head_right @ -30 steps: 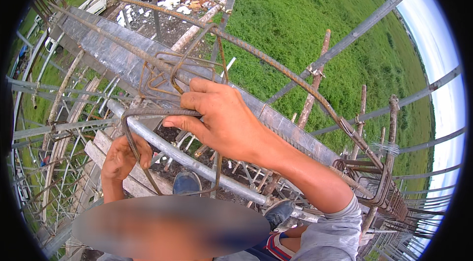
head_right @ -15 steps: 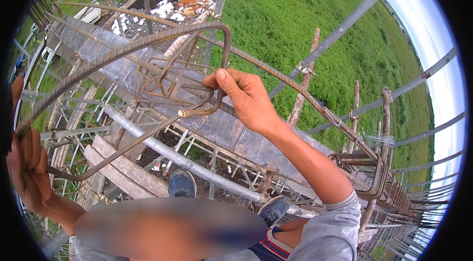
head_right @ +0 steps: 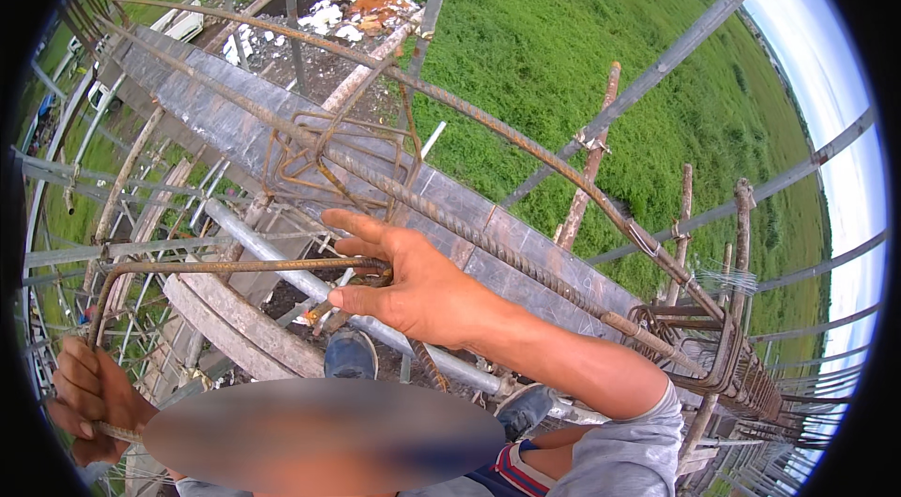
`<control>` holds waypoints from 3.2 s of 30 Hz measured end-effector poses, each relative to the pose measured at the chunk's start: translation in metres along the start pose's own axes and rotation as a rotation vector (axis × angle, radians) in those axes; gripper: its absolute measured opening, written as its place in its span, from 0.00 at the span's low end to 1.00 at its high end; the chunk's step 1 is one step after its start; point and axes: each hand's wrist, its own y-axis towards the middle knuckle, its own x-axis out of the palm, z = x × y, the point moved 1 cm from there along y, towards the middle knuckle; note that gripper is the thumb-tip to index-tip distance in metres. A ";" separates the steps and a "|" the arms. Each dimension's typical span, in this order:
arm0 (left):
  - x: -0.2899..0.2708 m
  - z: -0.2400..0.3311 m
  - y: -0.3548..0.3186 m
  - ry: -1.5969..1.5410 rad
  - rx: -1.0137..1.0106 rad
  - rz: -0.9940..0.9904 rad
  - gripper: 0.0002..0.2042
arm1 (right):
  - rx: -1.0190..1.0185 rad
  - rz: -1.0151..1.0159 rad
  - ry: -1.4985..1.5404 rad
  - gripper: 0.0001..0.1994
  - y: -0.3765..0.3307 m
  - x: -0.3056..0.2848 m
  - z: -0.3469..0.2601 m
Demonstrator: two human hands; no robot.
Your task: The person assembles a rebar cage on a construction scaffold by bending and tying steel reinforcement bars into a rectangular frame. They repeatedly pick up rebar pieces, bend them into shape, and secure them to the existing structure using wire ties.
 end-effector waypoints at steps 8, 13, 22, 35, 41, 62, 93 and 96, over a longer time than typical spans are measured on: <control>0.040 -0.036 0.013 0.035 -0.401 0.372 0.26 | -0.153 0.266 -0.245 0.14 0.037 0.024 0.047; 0.016 -0.052 -0.007 0.249 -1.113 0.082 0.37 | -0.371 0.374 -0.614 0.17 0.047 0.012 0.051; 0.031 -0.036 -0.154 -0.294 -1.522 0.870 0.23 | -0.508 0.239 -1.272 0.19 0.050 0.001 0.039; 0.116 -0.079 -0.238 -0.908 -1.389 0.891 0.30 | -0.333 0.608 -1.098 0.31 0.033 -0.106 -0.019; 0.144 -0.109 -0.203 -1.258 -1.155 0.620 0.33 | 0.493 0.290 -0.492 0.54 0.043 -0.183 -0.011; 0.181 -0.113 -0.155 -1.158 -1.201 0.600 0.33 | 0.306 0.302 -0.488 0.49 0.035 -0.186 -0.006; 0.240 -0.238 -0.002 -0.563 -1.254 0.132 0.27 | 0.342 0.943 -0.005 0.53 0.039 -0.225 0.016; 0.270 -0.239 -0.005 -0.304 -1.030 -0.309 0.24 | -0.355 1.019 -0.496 0.41 0.022 -0.191 -0.006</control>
